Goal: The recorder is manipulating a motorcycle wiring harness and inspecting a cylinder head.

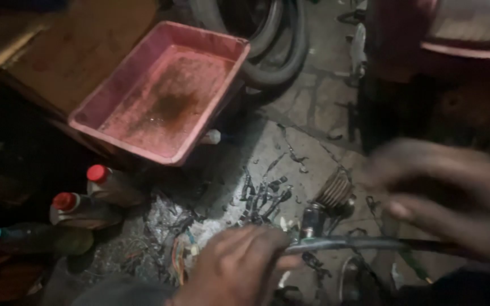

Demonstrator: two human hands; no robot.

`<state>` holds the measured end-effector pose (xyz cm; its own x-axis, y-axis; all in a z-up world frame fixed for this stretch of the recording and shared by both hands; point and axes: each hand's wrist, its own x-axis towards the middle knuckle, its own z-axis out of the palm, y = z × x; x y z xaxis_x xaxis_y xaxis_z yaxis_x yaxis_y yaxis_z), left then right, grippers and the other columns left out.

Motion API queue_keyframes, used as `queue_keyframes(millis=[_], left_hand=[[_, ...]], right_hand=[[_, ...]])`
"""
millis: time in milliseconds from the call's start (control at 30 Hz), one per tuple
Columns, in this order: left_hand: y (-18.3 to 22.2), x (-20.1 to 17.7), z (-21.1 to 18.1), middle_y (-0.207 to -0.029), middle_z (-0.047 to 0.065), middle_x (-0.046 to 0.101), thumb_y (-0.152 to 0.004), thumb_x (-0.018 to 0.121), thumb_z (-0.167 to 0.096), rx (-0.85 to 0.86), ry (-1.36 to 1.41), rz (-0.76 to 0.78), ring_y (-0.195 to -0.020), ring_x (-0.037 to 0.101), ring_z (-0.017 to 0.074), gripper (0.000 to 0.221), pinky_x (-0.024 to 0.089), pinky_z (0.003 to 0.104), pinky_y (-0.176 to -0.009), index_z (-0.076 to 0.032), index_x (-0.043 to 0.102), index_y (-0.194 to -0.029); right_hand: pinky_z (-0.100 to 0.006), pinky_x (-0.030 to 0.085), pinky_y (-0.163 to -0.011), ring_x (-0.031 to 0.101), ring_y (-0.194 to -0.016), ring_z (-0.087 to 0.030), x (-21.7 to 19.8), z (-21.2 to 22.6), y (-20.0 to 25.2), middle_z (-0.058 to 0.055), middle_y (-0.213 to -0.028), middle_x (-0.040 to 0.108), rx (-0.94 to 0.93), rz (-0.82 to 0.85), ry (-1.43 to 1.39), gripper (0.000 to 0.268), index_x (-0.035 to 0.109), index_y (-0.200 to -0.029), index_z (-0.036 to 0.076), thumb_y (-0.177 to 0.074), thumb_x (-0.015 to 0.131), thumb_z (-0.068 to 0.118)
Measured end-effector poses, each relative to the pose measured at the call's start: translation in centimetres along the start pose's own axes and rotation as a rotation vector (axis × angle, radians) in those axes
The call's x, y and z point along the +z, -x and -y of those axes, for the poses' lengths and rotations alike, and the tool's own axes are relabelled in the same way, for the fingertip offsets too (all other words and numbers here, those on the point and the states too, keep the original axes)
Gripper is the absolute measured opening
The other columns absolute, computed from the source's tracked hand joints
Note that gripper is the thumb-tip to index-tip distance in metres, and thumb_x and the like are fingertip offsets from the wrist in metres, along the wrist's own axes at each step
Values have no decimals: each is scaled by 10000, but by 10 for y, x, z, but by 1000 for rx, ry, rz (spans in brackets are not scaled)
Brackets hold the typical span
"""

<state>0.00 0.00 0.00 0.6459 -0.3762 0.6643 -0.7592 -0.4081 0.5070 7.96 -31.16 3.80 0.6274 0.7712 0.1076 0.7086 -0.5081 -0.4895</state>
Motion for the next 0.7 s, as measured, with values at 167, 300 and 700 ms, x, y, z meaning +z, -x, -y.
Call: queue_keyframes(millis=[167,300,700], left_hand=[[-7,-22,12,-842,35,694,-926,677,-90,76,-162,311,-706,662,164,473,492,365,-600,9,603,-1383],[3,-20,20,-910,45,637,-887,729,-126,94,-131,448,-854,639,207,619,481,383,-725,-27,554,-1472],[-9,-3,18,-1026,97,639,-1015,672,-228,-186,38,374,-943,653,258,314,522,407,-849,-50,610,-1267]], right_hand=[[-453,476,-1138,555,-1375,-288,46,-10,-59,-136,-1447,598,74,550,-1085,602,488,-1489,103,-1028,455,488],[-433,486,-1135,587,-1322,-280,101,-26,-42,-144,-1388,631,6,604,-1318,606,467,-1513,79,-1048,474,469],[-246,559,-715,627,-842,-145,118,-29,-41,-50,-1002,659,178,575,-1401,566,596,-1260,41,-1043,401,527]])
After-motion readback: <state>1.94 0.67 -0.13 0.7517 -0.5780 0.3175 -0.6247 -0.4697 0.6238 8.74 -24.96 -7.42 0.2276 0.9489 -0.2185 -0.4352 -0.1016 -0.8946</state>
